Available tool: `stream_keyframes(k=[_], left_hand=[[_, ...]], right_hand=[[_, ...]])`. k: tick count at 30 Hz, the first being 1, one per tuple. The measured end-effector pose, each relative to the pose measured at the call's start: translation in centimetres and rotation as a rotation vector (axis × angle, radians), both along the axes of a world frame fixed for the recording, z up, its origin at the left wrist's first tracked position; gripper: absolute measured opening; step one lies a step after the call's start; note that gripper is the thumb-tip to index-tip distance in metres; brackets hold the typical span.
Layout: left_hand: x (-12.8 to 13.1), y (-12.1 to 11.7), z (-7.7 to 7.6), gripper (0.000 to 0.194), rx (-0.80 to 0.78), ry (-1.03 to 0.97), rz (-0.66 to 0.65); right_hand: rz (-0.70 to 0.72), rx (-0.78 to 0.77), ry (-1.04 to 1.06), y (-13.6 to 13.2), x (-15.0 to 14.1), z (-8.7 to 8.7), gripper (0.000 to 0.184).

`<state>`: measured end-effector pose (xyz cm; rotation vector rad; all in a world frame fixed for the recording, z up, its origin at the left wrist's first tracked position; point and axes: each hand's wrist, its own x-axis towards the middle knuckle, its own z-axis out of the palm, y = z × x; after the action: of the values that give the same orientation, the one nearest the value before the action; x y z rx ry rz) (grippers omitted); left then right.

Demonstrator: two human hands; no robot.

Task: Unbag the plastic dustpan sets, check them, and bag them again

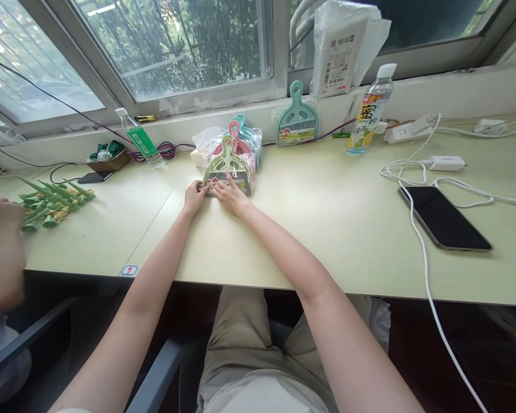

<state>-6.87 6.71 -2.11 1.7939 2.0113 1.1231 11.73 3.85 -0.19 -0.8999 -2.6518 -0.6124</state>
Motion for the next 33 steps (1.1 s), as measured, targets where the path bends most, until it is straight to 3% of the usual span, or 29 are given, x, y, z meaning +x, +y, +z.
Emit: stream_keyframes(k=[6, 12, 21, 33], left_hand=[[-0.4, 0.1, -0.2, 0.031, -0.012, -0.052, -0.005], [-0.8, 0.5, -0.4, 0.032, -0.030, -0.043, -0.053], [-1.4, 0.6, -0.7, 0.044, -0.069, -0.196, -0.162], [-1.3, 0.7, -0.7, 0.031, -0.045, -0.107, -0.103]], right_hand=[[-0.007, -0.014, -0.020, 0.2, -1.6, 0.2, 0.046], [-0.003, -0.066, 0.033, 0.3, -2.4, 0.1, 0.045], [-0.012, -0.077, 0.007, 0.7, -2.8, 0.0, 0.041], [0.013, 0.052, 0.041, 1.5, -3.4, -1.2, 0.037]])
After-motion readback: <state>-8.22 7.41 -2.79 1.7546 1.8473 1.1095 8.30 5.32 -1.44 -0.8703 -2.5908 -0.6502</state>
